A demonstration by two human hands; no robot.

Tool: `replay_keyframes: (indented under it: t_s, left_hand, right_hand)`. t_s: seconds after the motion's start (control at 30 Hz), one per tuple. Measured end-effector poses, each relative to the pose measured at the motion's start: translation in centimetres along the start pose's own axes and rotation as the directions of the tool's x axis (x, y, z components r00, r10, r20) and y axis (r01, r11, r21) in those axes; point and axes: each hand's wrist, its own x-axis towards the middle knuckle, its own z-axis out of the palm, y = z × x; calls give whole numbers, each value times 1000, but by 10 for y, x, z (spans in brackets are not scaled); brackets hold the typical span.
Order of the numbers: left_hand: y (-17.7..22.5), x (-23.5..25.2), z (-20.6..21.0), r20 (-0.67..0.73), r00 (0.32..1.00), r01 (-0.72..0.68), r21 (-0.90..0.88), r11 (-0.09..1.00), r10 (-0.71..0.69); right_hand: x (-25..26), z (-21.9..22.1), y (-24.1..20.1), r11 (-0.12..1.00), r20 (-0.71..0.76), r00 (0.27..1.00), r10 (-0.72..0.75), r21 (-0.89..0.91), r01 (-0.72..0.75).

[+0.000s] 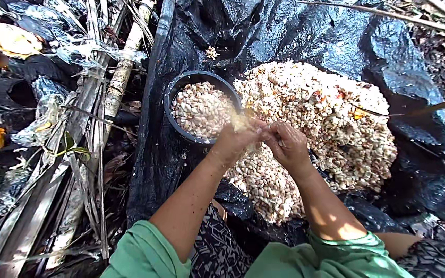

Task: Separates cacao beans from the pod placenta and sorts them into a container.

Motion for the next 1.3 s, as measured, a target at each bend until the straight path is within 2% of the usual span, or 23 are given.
replay_keyframes:
  t_s: [0.1,0.17,0.3,0.33,0.37,0.4,0.47,0.5,0.53,0.57,0.63,0.7,0.73,0.8,0.87,0.93,1.0,1.07,1.1,1.17,1.2,1.27,1.3]
  left_hand:
    - [3,1,1,-45,994,105,24,994,-104]
    - [2,3,1,-5,989,151,-7,989,-151]
    - [-6,13,-13,206,966,194,-172,966,-158]
    - [-6,14,-17,244,959,197,-211,957,-144]
    - [-6,13,-20,268,956,191,-250,949,-122]
    - [-6,12,-21,281,955,177,-296,939,-91]
    - [-4,11,-22,303,952,148,-365,919,-33]
    - [-3,11,-23,324,946,134,-388,912,-1]
    - [-3,11,-23,350,936,118,-424,898,43]
    - [-5,11,-23,376,923,103,-459,883,88]
    - [-6,11,-20,399,909,102,-490,866,119]
    - [-5,13,-16,389,914,95,-474,875,111]
    - [-7,14,-14,382,918,92,-467,879,107]
    - [-10,16,-9,353,928,74,-481,874,116]
    - [-10,18,-7,309,941,38,-498,866,136]
    - [-10,19,-8,288,950,40,-500,865,123]
    - [-9,18,-7,248,967,66,-482,874,64]
    - [-7,16,-7,199,980,100,-457,884,-8]
    - [-5,15,-7,171,985,111,-448,887,-37]
    - [0,16,-9,114,989,136,-428,893,-95]
    - [3,17,-10,83,989,149,-419,896,-126]
    - [3,21,-11,11,982,176,-398,900,-188]
    - [-2,21,-9,-22,975,198,-372,907,-222]
  right_hand:
    - [-3,1,3,999,29,999,26,31,-27]
    - [-8,-2,5,977,30,993,116,174,-120]
    - [-42,7,28,745,6,886,464,538,-394]
    - [-64,11,44,725,71,844,532,476,-497]
    - [-93,13,64,744,213,786,581,255,-618]
    - [-118,10,79,727,449,627,636,-78,-682]
    - [-145,10,94,637,699,166,696,-494,-592]
    - [-144,13,92,639,709,107,697,-547,-541]
    - [-134,12,84,663,699,189,690,-505,-554]
    - [-122,11,73,687,663,339,668,-375,-622]
    - [-93,16,46,664,446,638,628,120,-738]
    - [-57,23,23,458,261,753,604,660,-596]
    - [-41,23,14,401,199,797,570,779,-481]
    - [-20,17,3,497,92,885,455,799,-339]
    - [-12,14,1,607,41,921,388,740,-289]
    - [-12,13,3,631,39,921,387,718,-295]
    - [-19,11,8,652,93,909,405,668,-359]
    - [-37,10,26,769,243,878,413,424,-479]
    - [-48,10,38,844,388,815,430,149,-516]
    - [-56,12,54,813,638,524,564,-322,-485]
    - [-59,14,57,802,620,521,586,-351,-484]
    - [-63,19,48,852,372,770,517,-138,-506]
    - [-60,23,40,880,251,848,466,-31,-474]
